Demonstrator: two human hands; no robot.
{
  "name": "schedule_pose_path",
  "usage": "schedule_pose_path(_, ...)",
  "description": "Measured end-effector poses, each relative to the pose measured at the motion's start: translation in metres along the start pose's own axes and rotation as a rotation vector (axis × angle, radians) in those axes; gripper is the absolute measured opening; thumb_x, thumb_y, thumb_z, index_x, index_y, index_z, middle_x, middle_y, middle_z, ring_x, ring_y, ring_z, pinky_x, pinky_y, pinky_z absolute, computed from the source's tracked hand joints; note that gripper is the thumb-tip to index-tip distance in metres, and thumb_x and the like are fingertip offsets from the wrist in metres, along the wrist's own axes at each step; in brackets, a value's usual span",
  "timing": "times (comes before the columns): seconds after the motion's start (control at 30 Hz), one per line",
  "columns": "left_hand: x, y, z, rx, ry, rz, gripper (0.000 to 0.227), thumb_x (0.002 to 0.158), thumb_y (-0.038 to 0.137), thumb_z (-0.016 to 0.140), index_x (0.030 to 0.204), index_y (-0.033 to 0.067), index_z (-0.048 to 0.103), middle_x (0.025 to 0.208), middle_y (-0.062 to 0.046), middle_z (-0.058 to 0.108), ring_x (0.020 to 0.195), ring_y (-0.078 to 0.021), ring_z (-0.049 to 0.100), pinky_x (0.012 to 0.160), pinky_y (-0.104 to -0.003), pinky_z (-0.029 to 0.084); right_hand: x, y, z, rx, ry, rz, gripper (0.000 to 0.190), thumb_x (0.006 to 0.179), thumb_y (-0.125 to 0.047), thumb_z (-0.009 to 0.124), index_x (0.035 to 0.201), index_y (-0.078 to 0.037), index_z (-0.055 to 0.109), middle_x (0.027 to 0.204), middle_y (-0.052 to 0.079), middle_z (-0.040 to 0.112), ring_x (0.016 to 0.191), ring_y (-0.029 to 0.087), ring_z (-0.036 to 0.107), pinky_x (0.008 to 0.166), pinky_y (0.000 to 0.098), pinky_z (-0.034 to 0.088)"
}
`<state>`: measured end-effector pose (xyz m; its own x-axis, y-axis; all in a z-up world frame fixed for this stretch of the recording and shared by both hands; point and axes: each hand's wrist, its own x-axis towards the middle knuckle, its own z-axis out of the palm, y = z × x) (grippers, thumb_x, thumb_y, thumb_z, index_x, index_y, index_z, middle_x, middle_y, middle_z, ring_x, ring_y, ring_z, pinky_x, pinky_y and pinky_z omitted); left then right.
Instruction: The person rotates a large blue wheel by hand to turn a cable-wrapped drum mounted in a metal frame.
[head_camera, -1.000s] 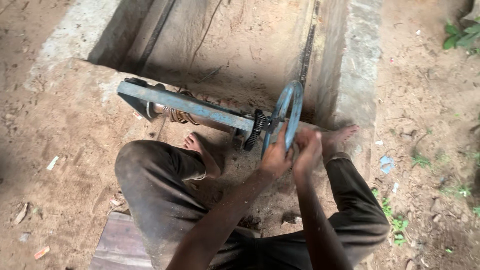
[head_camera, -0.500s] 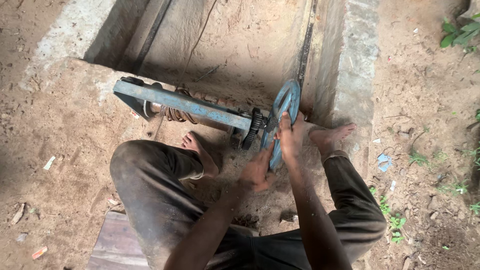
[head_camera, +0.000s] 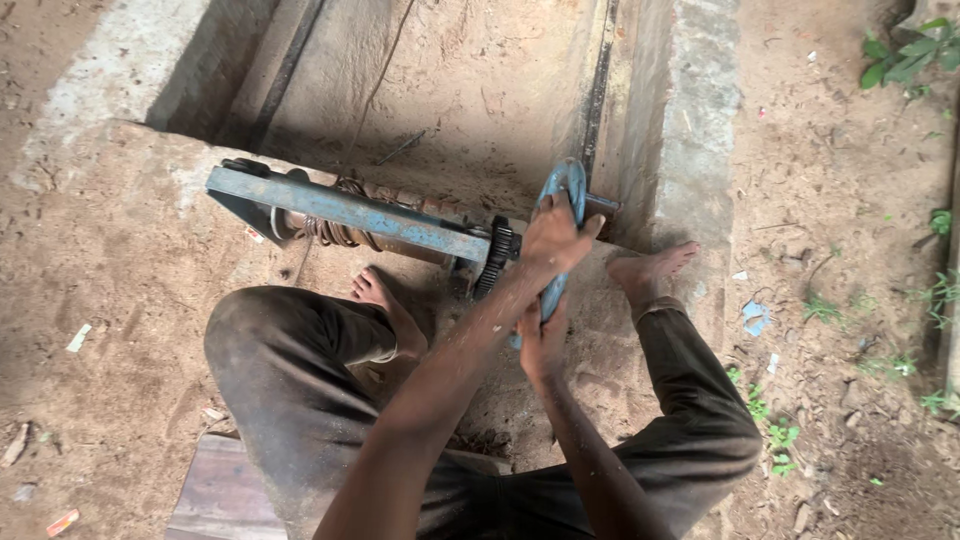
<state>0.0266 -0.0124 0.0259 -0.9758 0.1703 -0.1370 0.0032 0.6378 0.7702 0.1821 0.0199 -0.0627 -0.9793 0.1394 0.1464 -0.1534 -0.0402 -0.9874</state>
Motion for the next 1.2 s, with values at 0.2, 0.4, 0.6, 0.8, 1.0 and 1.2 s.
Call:
schedule_pose_path(0.2, 0.003, -0.002, 0.012, -0.108, 0.014, -0.069, 0.07, 0.093, 0.038, 0.062, 0.141, -0.0058, 0.038, 0.109, -0.033, 0.07, 0.105, -0.0452, 0.07, 0.1, -0.049, 0.055, -0.009, 0.038, -0.016, -0.087, -0.056, -0.115, 0.024, 0.11, -0.028, 0.045, 0.123, -0.008, 0.045, 0.078, -0.001, 0.049, 0.064, 0.008, 0.049, 0.055, 0.0248, 0.046)
schedule_pose_path(0.4, -0.037, -0.004, 0.003, -0.145, -0.005, 0.051, 0.065, 0.096, 0.026, 0.061, 0.144, -0.0066, 0.033, 0.108, -0.035, 0.069, 0.096, -0.0433, 0.074, 0.089, -0.047, 0.062, -0.023, 0.06, -0.046, -0.214, -0.093, -0.049, 0.041, 0.111, -0.042, 0.038, 0.113, -0.006, 0.058, 0.097, 0.005, 0.064, 0.086, 0.015, 0.061, 0.076, 0.0287, 0.055)
schedule_pose_path(0.6, -0.082, -0.009, -0.004, -0.242, -0.098, 0.026, 0.069, 0.098, 0.022, 0.056, 0.155, -0.001, 0.024, 0.092, -0.028, 0.074, 0.072, -0.0363, 0.076, 0.06, -0.04, 0.065, 0.038, 0.024, -0.073, 0.061, 0.381, -0.272, 0.034, 0.118, -0.028, 0.039, 0.114, -0.003, 0.062, 0.097, 0.009, 0.063, 0.09, 0.02, 0.061, 0.082, 0.0312, 0.053)
schedule_pose_path(0.8, -0.115, -0.041, 0.009, -0.327, -0.108, 0.078, 0.079, 0.089, 0.012, 0.054, 0.156, 0.002, 0.014, 0.104, -0.024, 0.062, 0.073, -0.0331, 0.07, 0.059, -0.042, 0.064, 0.128, -0.061, -0.052, -0.685, 0.193, -0.384, 0.031, 0.114, -0.028, 0.051, 0.129, -0.006, 0.066, 0.124, 0.018, 0.063, 0.115, 0.026, 0.065, 0.103, 0.0456, 0.053)
schedule_pose_path(1.0, -0.13, -0.084, 0.042, -0.332, -0.096, 0.22, 0.046, 0.099, 0.023, 0.05, 0.136, 0.0014, 0.032, 0.108, -0.024, 0.06, 0.078, -0.0312, 0.071, 0.063, -0.04, 0.065, 0.195, -0.073, -0.027, -1.19, -0.044, -0.172, 0.063, 0.096, -0.031, 0.067, 0.148, -0.006, 0.043, 0.123, 0.026, 0.061, 0.118, 0.048, 0.057, 0.1, 0.0613, 0.047)
schedule_pose_path(1.2, -0.126, -0.119, 0.079, -0.236, -0.067, 0.138, 0.063, 0.095, 0.034, 0.061, 0.149, 0.0041, 0.046, 0.085, -0.023, 0.07, 0.071, -0.0334, 0.068, 0.067, -0.046, 0.057, 0.192, -0.061, -0.036, -1.269, -0.096, 0.08, 0.055, 0.097, -0.039, 0.059, 0.149, -0.021, 0.051, 0.117, 0.025, 0.07, 0.103, 0.049, 0.066, 0.091, 0.0583, 0.052)
